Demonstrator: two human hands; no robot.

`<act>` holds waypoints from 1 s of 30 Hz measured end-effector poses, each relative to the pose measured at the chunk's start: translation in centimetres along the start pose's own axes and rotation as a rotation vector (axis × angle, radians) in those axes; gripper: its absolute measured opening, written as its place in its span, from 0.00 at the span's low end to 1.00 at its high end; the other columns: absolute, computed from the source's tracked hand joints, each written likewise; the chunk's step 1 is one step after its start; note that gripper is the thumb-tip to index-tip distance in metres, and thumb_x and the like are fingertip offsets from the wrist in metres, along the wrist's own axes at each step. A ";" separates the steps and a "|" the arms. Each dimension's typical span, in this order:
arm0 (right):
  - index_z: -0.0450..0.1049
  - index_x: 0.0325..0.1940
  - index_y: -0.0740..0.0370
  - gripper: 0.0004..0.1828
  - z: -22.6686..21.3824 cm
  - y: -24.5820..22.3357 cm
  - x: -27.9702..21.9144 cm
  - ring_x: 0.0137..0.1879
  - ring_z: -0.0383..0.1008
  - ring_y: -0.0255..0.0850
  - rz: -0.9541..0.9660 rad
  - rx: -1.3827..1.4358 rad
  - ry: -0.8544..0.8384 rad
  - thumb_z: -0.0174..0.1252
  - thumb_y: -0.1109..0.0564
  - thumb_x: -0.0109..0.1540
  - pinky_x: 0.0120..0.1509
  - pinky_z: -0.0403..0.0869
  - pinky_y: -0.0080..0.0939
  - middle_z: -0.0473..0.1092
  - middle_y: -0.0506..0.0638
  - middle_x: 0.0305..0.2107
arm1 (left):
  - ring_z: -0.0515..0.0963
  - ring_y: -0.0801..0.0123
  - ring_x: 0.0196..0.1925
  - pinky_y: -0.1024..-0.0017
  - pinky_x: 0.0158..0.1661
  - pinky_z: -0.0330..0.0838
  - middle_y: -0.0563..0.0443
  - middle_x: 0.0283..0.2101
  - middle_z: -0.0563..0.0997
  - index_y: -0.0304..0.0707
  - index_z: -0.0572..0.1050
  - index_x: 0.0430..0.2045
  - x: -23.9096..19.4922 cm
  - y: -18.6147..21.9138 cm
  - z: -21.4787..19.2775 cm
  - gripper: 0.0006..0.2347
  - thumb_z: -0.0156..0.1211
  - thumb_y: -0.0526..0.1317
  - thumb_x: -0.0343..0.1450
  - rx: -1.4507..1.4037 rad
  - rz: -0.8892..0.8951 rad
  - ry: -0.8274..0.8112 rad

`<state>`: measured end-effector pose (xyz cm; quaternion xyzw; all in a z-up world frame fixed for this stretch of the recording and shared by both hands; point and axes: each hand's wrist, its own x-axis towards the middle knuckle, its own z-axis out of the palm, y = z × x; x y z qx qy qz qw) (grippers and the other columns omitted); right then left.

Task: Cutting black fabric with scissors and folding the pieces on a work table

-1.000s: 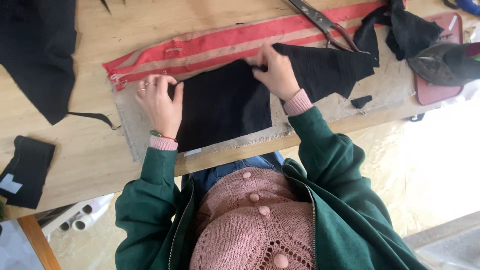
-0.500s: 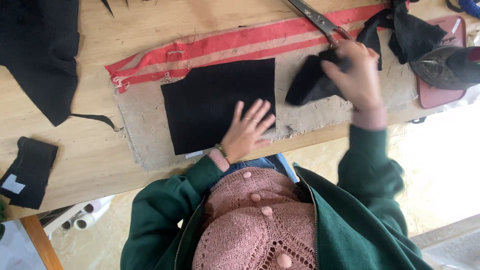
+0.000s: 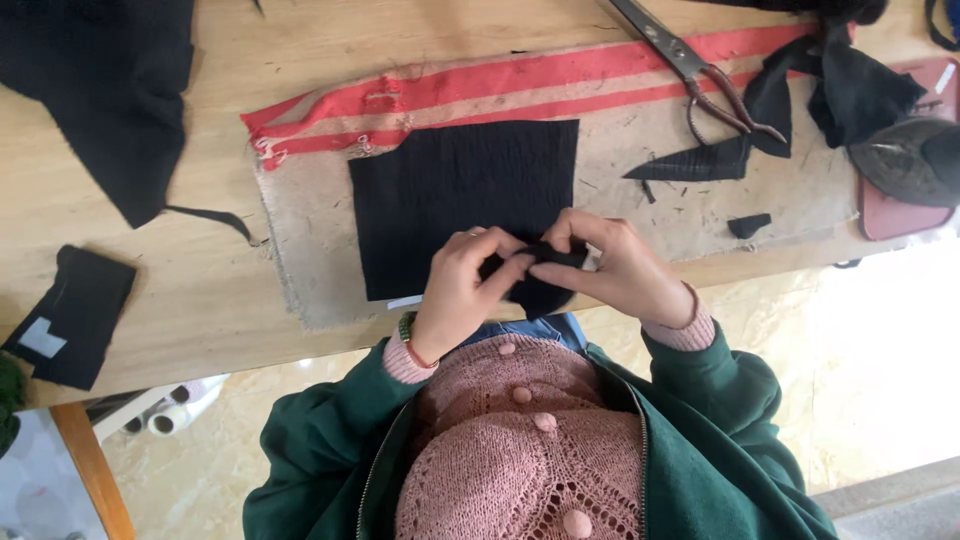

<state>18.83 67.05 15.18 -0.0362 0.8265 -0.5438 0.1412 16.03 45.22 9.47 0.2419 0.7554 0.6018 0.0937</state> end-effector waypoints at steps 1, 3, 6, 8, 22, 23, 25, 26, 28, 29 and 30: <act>0.68 0.32 0.57 0.17 0.2 -0.6 0.2 0.40 0.75 0.37 0.003 -0.019 -0.017 0.73 0.57 0.55 0.48 0.72 0.39 0.78 0.49 0.36 | 0.84 0.68 0.39 0.70 0.47 0.72 0.63 0.30 0.82 0.51 0.81 0.35 -0.1 0.3 -0.7 0.06 0.72 0.42 0.68 -0.002 0.006 0.027; 0.69 0.33 0.57 0.17 0.4 -1.4 0.7 0.42 0.77 0.40 0.007 -0.039 -0.037 0.74 0.57 0.55 0.50 0.72 0.41 0.78 0.50 0.37 | 0.84 0.69 0.41 0.71 0.48 0.71 0.63 0.31 0.83 0.50 0.82 0.34 -0.2 1.2 -2.1 0.03 0.70 0.40 0.70 -0.005 0.010 0.058; 0.64 0.31 0.57 0.17 0.2 -2.2 1.3 0.65 0.72 0.57 -0.258 -0.054 -0.118 0.70 0.57 0.60 0.68 0.62 0.57 0.75 0.56 0.50 | 0.83 0.52 0.47 0.59 0.52 0.71 0.49 0.39 0.83 0.39 0.78 0.31 0.0 2.9 -3.6 0.04 0.66 0.38 0.72 -0.089 0.118 0.090; 0.64 0.27 0.58 0.17 0.1 -2.9 1.3 0.67 0.68 0.59 -0.331 0.075 -0.141 0.68 0.65 0.57 0.71 0.62 0.63 0.71 0.62 0.52 | 0.82 0.51 0.53 0.53 0.62 0.65 0.48 0.43 0.83 0.38 0.77 0.31 0.0 4.0 -4.2 0.04 0.63 0.38 0.73 -0.078 0.162 0.077; 0.80 0.44 0.62 0.16 -2.4 5.7 3.0 0.43 0.74 0.48 0.328 0.205 -0.499 0.73 0.56 0.55 0.51 0.70 0.51 0.76 0.53 0.33 | 0.77 0.52 0.29 0.60 0.33 0.72 0.38 0.29 0.73 0.32 0.71 0.43 2.2 -1.3 -8.8 0.08 0.51 0.39 0.80 0.110 -0.105 0.289; 0.79 0.47 0.60 0.17 -2.8 9.2 3.5 0.56 0.76 0.54 0.396 0.109 -0.366 0.72 0.55 0.56 0.64 0.68 0.59 0.77 0.56 0.44 | 0.76 0.45 0.27 0.56 0.33 0.70 0.35 0.28 0.72 0.31 0.70 0.44 2.9 -3.1 -8.9 0.07 0.49 0.39 0.81 0.183 -0.085 0.294; 0.73 0.43 0.59 0.17 -2.9 12.2 5.5 0.55 0.72 0.50 0.262 0.054 -0.231 0.73 0.53 0.56 0.62 0.66 0.53 0.71 0.52 0.42 | 0.79 0.46 0.27 0.58 0.31 0.71 0.39 0.26 0.75 0.35 0.71 0.44 3.0 -7.6 -7.9 0.06 0.50 0.39 0.81 0.267 -0.093 0.315; 0.66 0.38 0.57 0.21 -3.0 13.7 6.5 0.53 0.68 0.45 0.126 -0.003 -0.097 0.73 0.50 0.57 0.60 0.63 0.46 0.66 0.49 0.40 | 0.81 0.46 0.26 0.59 0.29 0.72 0.42 0.23 0.77 0.40 0.71 0.44 3.1 -9.9 -7.5 0.05 0.51 0.40 0.81 0.352 -0.101 0.338; 0.65 0.47 0.56 0.24 -3.1 15.0 6.7 0.48 0.69 0.37 0.205 0.050 0.006 0.73 0.53 0.58 0.55 0.66 0.36 0.68 0.44 0.37 | 0.82 0.42 0.30 0.54 0.31 0.73 0.40 0.28 0.81 0.42 0.71 0.45 3.1 -11.7 -7.6 0.05 0.51 0.41 0.81 0.383 -0.149 0.346; 0.64 0.56 0.54 0.28 -3.2 15.7 6.7 0.43 0.70 0.29 0.285 0.103 0.113 0.73 0.55 0.58 0.50 0.69 0.26 0.71 0.40 0.35 | 0.83 0.39 0.34 0.48 0.33 0.74 0.37 0.33 0.84 0.45 0.70 0.46 3.2 -12.7 -7.5 0.05 0.51 0.42 0.80 0.413 -0.195 0.351; 0.64 0.56 0.54 0.28 -3.4 15.9 6.7 0.43 0.70 0.29 0.286 0.103 0.112 0.73 0.55 0.58 0.50 0.69 0.26 0.71 0.40 0.35 | 0.83 0.39 0.34 0.48 0.33 0.74 0.37 0.33 0.84 0.45 0.70 0.46 3.3 -11.9 -7.7 0.05 0.51 0.42 0.80 0.413 -0.196 0.351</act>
